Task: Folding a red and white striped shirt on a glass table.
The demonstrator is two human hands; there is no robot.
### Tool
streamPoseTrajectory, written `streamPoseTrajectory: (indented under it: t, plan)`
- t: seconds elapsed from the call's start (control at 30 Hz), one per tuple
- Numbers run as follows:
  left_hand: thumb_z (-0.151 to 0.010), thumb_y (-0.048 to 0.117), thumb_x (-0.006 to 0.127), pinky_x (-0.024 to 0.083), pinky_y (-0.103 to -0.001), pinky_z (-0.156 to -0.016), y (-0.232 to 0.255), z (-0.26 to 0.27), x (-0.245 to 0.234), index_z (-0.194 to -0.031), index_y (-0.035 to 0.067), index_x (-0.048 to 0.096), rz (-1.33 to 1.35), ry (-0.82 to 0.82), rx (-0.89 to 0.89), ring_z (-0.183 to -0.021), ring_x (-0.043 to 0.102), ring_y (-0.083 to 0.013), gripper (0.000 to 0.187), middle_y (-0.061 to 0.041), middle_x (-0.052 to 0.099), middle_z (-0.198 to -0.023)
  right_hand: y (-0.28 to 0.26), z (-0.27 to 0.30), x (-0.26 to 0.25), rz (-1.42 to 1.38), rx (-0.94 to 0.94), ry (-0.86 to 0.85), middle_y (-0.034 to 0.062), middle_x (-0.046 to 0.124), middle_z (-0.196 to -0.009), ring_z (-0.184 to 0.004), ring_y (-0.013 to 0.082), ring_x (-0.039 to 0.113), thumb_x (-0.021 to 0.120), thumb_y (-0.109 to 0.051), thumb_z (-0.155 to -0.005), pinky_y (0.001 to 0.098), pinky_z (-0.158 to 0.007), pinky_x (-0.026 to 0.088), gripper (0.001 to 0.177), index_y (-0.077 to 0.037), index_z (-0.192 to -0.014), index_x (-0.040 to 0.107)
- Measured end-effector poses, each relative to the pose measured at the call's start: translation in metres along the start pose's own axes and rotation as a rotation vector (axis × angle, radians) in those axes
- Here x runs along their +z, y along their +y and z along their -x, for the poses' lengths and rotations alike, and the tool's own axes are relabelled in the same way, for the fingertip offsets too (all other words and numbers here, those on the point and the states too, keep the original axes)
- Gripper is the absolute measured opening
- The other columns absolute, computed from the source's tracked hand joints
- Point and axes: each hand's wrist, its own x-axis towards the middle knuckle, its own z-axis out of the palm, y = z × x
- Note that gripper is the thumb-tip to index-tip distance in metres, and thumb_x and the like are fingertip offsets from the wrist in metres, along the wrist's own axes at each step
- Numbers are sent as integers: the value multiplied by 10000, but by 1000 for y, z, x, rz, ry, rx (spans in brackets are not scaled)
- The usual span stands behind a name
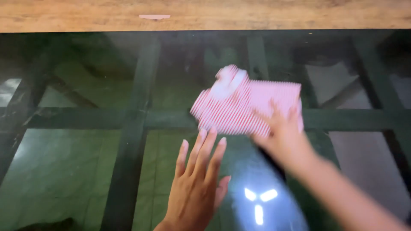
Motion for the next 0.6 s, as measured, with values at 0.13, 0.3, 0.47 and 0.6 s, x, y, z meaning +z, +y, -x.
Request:
streamPoseTrajectory:
  t: [0.13,0.3,0.47,0.6]
  plan:
    - [-799,254,675,206,-577,-1206,14,25,8,-1379,43,559,-191,-28,17,-1456,397,-333,628,-179,483,-1502,-70,90,-11,-117,-42,-155,119,567,-1434,-1476,388,332,824,-311,-691,668,-1196,106,728,-151,-1370,616]
    - [-812,267,632,314,-576,-1111,40,96,38,-1261,68,656,-99,-52,176,-1354,527,-365,491,-238,613,-1380,-72,203,8,-79,-147,-188,-13,477,-1561,-1503,395,243,804,-368,-644,738,-1133,46,844,-209,-1438,564]
    - [-970,300,655,391,-517,-1111,75,125,93,-1353,173,647,-53,76,249,-1333,568,-353,404,-224,591,-1420,15,285,36,332,-317,16,-79,426,-1590,-1536,232,244,648,-513,-654,643,-1209,63,871,-303,-1477,457]
    - [-771,224,649,374,-528,-1125,89,72,53,-1382,21,595,103,-137,220,-1369,521,-375,646,-261,560,-1444,-25,219,-66,-88,75,-203,16,513,-1515,-1504,290,302,668,-119,-668,593,-1190,86,780,-195,-1432,532]
